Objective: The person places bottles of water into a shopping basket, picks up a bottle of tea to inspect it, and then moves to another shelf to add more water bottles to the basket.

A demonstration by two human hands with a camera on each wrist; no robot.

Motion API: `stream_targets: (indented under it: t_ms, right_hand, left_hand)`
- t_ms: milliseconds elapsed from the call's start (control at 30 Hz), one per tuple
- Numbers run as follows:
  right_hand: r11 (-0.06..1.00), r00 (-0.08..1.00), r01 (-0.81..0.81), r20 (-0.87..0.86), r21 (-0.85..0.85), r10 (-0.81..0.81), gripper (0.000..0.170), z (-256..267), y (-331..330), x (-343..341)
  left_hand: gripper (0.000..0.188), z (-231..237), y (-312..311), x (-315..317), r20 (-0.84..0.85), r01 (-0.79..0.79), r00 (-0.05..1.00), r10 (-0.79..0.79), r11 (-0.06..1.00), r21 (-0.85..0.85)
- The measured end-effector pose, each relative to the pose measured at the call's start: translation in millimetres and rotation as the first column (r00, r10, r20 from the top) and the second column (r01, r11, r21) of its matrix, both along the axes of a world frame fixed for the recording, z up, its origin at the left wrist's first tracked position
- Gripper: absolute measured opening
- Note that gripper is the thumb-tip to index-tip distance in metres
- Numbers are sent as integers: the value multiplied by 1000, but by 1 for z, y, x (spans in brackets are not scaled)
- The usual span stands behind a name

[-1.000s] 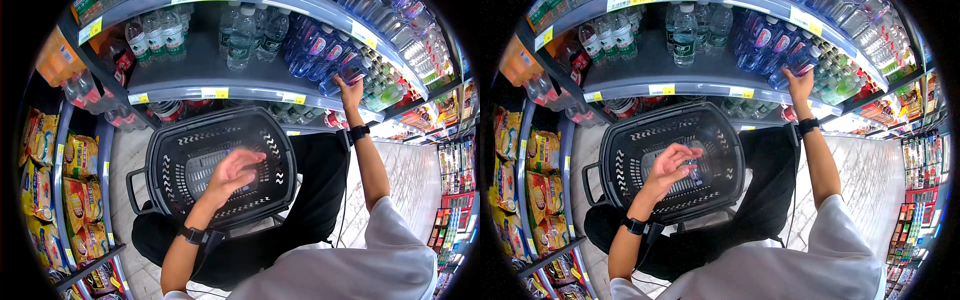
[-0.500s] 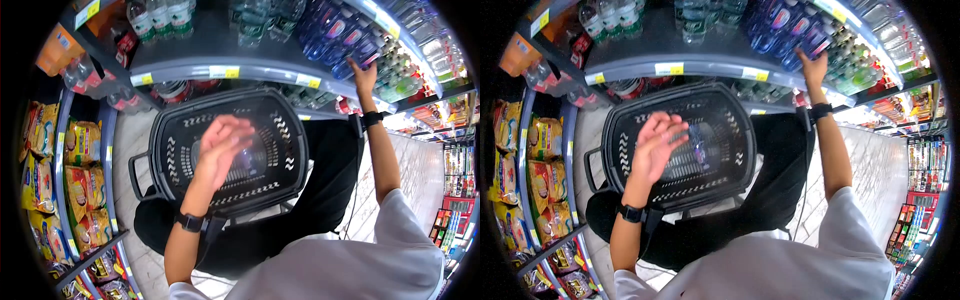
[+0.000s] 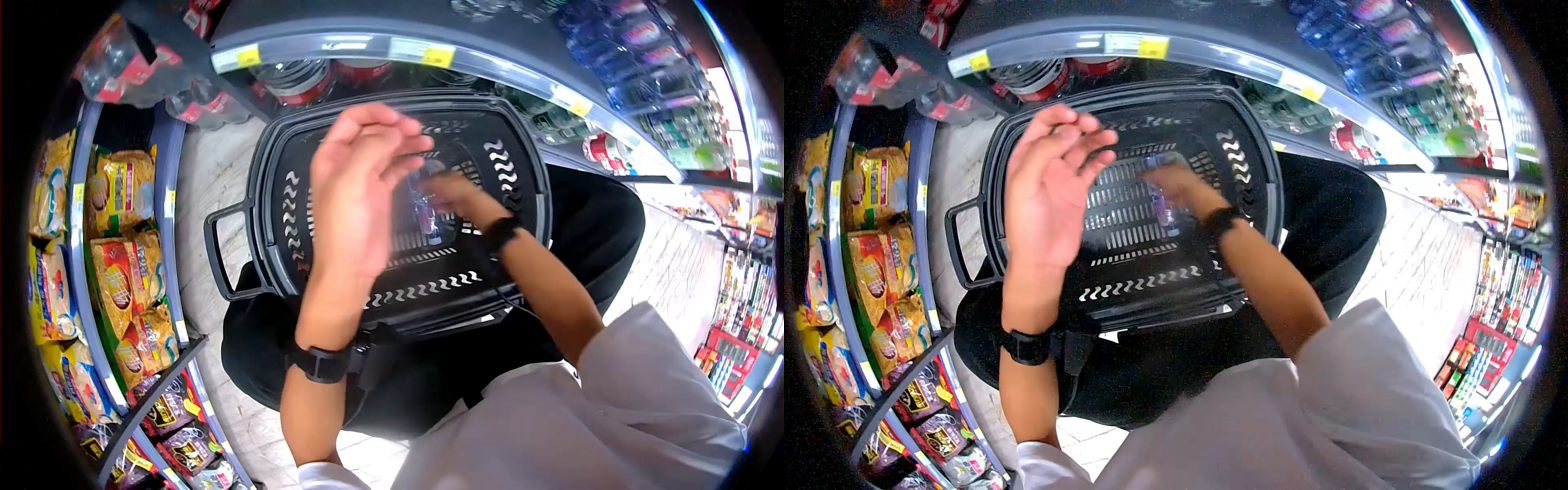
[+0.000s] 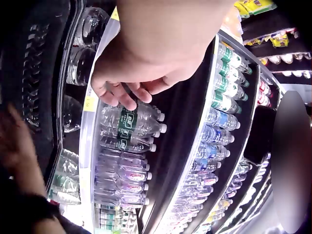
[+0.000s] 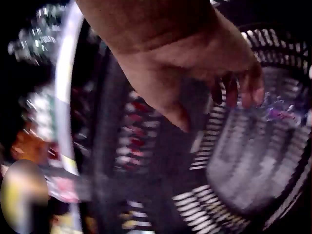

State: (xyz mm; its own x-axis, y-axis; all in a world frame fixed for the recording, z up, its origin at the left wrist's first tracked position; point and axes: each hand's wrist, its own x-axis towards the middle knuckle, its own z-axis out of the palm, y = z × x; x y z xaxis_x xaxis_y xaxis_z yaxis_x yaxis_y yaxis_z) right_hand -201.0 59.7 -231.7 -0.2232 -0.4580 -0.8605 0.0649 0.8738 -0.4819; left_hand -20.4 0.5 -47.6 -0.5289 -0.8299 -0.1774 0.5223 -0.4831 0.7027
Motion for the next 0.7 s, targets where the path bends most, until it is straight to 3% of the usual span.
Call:
stream_targets:
  t_ms: [33,67,100,133,200,300,467,533,600,700]
  right_hand:
    - [892,909,-345,-340,-293,239,37,-124,15,-18]
    - [673,598,-663,-774,-329,210,41,-241,30,-34]
    - [813,660,-564,-672,-147,336,42,-220,35,-22]
    - [844,679,-535,-609,-27,411,43,-200,38,-5]
    - [839,659,-530,-561,125,500,45,-210,57,10]
    - [813,637,-536,-524,226,565,49,-219,73,14]
    - [782,638,-587,-476,207,605,54,-207,68,4]
    - [765,649,-627,-447,144,616,56,-190,58,-9]
    - [750,660,-657,-420,80,623,58,-167,52,-23]
    - [692,652,-721,-373,-36,660,61,-116,36,-41]
  left_hand:
    - [15,0,0,0,10,-6,1000,6,1000,-4]
    - [14,0,1,2,26,-24,999,24,1000,-13]
    - [13,-2,1,5,34,-30,999,31,999,-18]
    - [12,-4,0,6,42,-36,998,37,999,-31]
    - [12,-7,2,5,-9,-94,996,94,994,-47]
    - [12,0,-5,9,23,-61,998,61,998,-21]
    - [11,6,-9,11,9,-77,997,78,996,-52]
    - [10,3,-6,6,109,-71,990,92,980,-186]
    - [9,3,-4,-2,311,44,945,99,905,-424]
    - [12,-4,1,-20,367,200,930,14,818,-539]
